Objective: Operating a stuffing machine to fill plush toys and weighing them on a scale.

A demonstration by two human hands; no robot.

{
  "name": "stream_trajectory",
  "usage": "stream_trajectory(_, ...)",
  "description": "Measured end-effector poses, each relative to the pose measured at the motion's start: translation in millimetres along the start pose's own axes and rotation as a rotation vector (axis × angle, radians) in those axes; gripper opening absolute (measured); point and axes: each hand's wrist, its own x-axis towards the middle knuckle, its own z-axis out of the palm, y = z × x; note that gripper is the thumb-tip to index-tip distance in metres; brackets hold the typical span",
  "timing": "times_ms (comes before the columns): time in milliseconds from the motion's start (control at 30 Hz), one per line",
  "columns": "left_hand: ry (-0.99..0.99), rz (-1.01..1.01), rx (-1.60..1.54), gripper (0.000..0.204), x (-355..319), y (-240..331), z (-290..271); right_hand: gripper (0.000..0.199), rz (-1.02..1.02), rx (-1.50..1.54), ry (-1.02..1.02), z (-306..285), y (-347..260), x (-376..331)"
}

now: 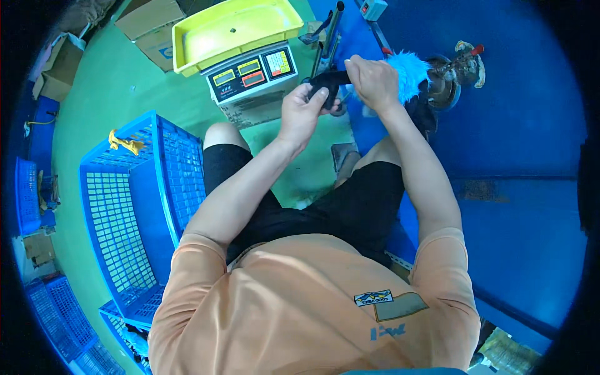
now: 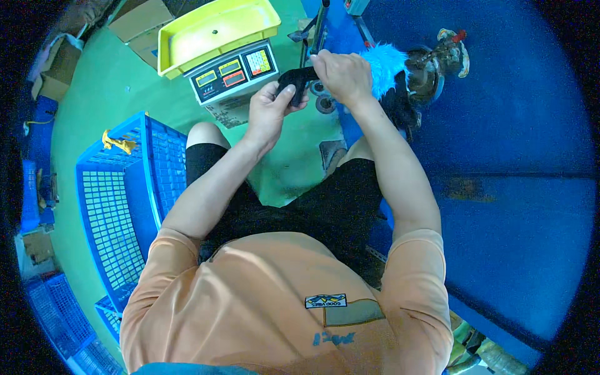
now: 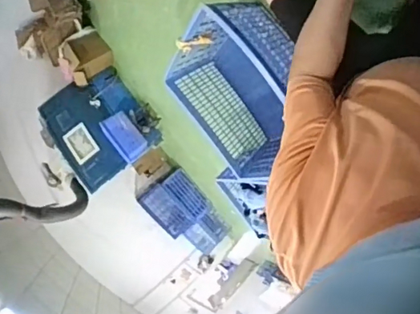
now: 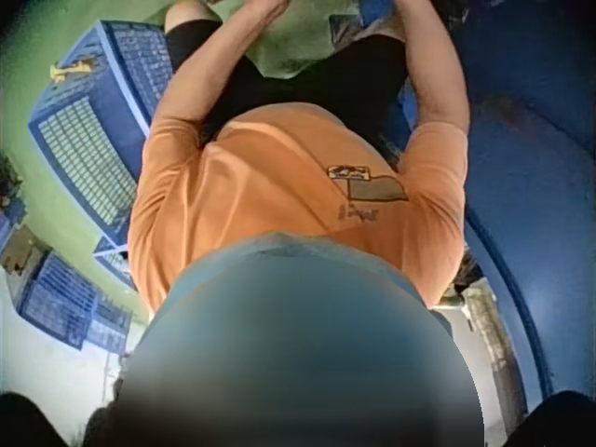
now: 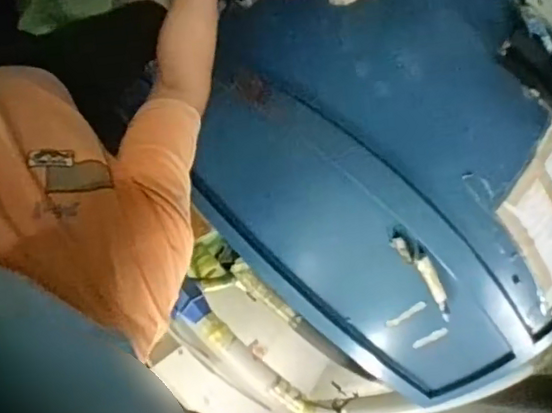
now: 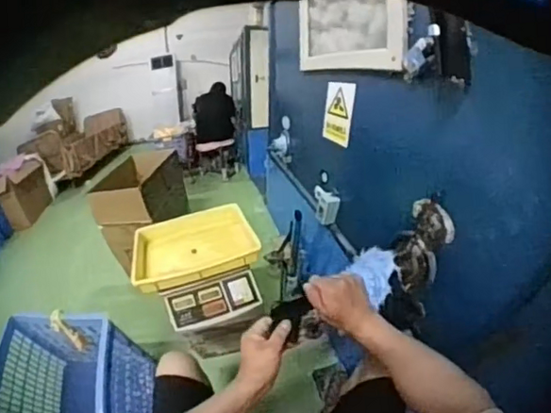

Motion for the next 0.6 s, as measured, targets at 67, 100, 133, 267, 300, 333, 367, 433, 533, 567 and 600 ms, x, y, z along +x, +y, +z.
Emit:
stream_trajectory(67, -0.023, 0.001, 0.033, 0.018, 0.6, 7.6, -10.2, 0.032, 0.02, -0.013, 0.001, -0.2, -3.2, 0.9)
stream_trajectory(100, -0.006, -0.013, 0.036, 0.018, 2.6, 11.9, -15.9, 0.032, 0.012, -0.004, 0.013, 0.6, -7.8, 2.7)
stream_trajectory(133, 0.014, -0.03, 0.039, 0.018, 4.1, 15.2, -21.7, 0.032, 0.004, 0.007, 0.023, 1.5, -14.2, 4.0)
stream_trajectory(267, 0.03, -0.098, 0.029, 0.018, 17.8, 23.9, -29.3, 0.031, -0.021, 0.022, 0.043, 1.5, -9.5, 2.2)
stream_trajectory(300, 0.01, -0.133, 0.009, 0.018, 22.0, 27.3, -28.7, 0.031, -0.036, 0.016, 0.043, -0.7, -1.2, -0.1)
stream_trajectory(333, -0.009, -0.167, -0.01, 0.018, 25.1, 30.5, -28.2, 0.031, -0.051, 0.011, 0.042, -2.8, 6.2, -2.2)
stream_trajectory(367, -0.028, -0.2, -0.03, 0.019, 25.6, 32.8, -27.9, 0.031, -0.068, 0.006, 0.042, -3.7, 11.1, -4.5)
stream_trajectory(433, -0.039, -0.174, -0.015, 0.019, 24.7, 35.4, -23.2, 0.03, -0.064, -0.002, 0.044, -2.5, 17.6, -7.6)
stream_trajectory(533, -0.07, -0.101, 0.032, 0.022, 22.6, 37.7, -13.7, 0.028, -0.047, -0.024, 0.049, 2.1, 23.1, -11.7)
stream_trajectory(567, -0.069, -0.1, 0.031, 0.022, 23.7, 39.9, -11.9, 0.028, -0.048, -0.024, 0.048, 1.5, 21.5, -10.6)
stream_trajectory(600, -0.087, -0.086, 0.121, 0.022, 27.4, 42.7, -9.5, 0.028, -0.05, -0.025, 0.048, 0.9, 20.3, -9.5)
